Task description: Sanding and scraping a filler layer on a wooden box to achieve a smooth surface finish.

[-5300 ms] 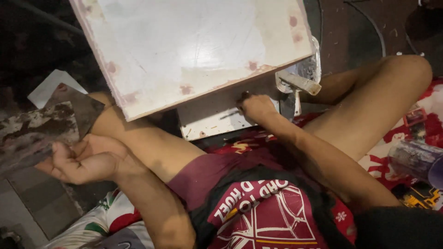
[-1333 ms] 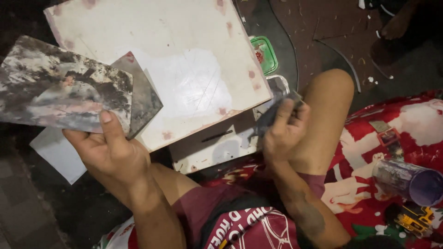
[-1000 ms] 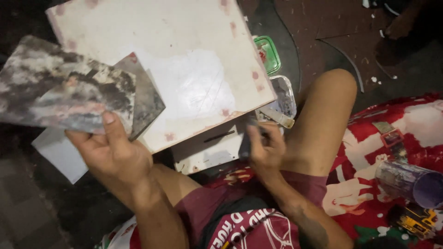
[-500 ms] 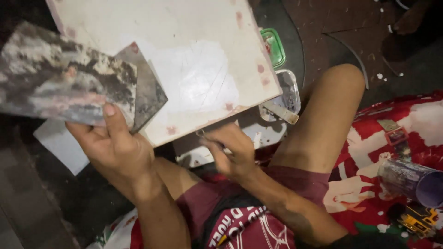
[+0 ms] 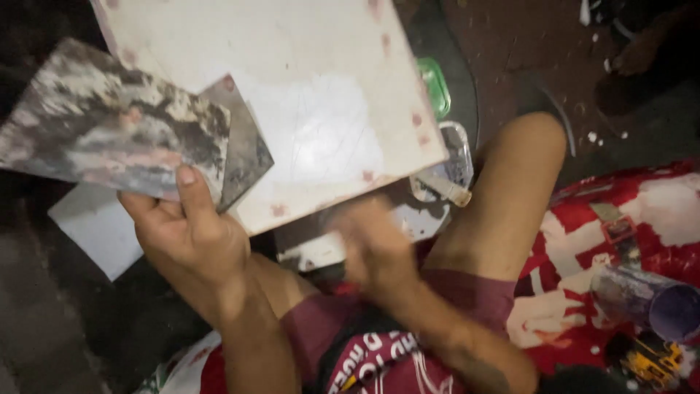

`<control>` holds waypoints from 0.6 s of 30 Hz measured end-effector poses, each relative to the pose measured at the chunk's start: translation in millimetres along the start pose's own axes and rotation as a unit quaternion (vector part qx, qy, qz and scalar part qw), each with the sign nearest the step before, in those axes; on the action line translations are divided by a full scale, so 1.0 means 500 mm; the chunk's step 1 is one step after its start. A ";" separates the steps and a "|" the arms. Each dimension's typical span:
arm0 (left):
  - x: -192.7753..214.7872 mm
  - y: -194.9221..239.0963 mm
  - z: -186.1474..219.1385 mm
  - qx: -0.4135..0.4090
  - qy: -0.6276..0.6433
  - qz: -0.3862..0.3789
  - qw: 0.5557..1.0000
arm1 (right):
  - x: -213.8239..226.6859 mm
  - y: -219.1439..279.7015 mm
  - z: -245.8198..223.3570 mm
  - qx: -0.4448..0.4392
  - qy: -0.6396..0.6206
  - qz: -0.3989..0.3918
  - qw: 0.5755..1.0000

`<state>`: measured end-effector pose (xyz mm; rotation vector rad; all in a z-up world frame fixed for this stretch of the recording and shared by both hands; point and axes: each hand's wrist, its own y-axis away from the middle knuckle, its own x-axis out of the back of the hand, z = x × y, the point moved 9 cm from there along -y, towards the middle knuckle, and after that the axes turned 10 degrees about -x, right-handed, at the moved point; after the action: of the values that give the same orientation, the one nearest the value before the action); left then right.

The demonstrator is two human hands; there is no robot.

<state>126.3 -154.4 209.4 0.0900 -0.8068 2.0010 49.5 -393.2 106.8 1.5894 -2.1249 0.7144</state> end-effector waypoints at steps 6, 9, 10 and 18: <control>0.014 0.006 -0.010 0.029 -0.091 -0.026 0.995 | 0.143 -0.062 -0.102 0.024 -0.002 0.082 0.996; -0.001 0.010 -0.040 -0.050 0.161 0.057 0.984 | 0.196 -0.102 -0.079 -0.054 -0.032 0.195 0.979; -0.004 0.014 -0.048 -0.041 0.183 0.054 0.981 | 0.173 -0.108 -0.103 0.002 -0.005 0.154 0.988; -0.007 0.012 -0.052 -0.027 0.228 0.055 0.972 | 0.093 -0.060 -0.112 0.019 0.064 -0.130 0.989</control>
<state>130.0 -144.1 184.7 -0.4415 -0.5750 1.9917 65.8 -401.5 183.4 1.7497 -1.7810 0.7507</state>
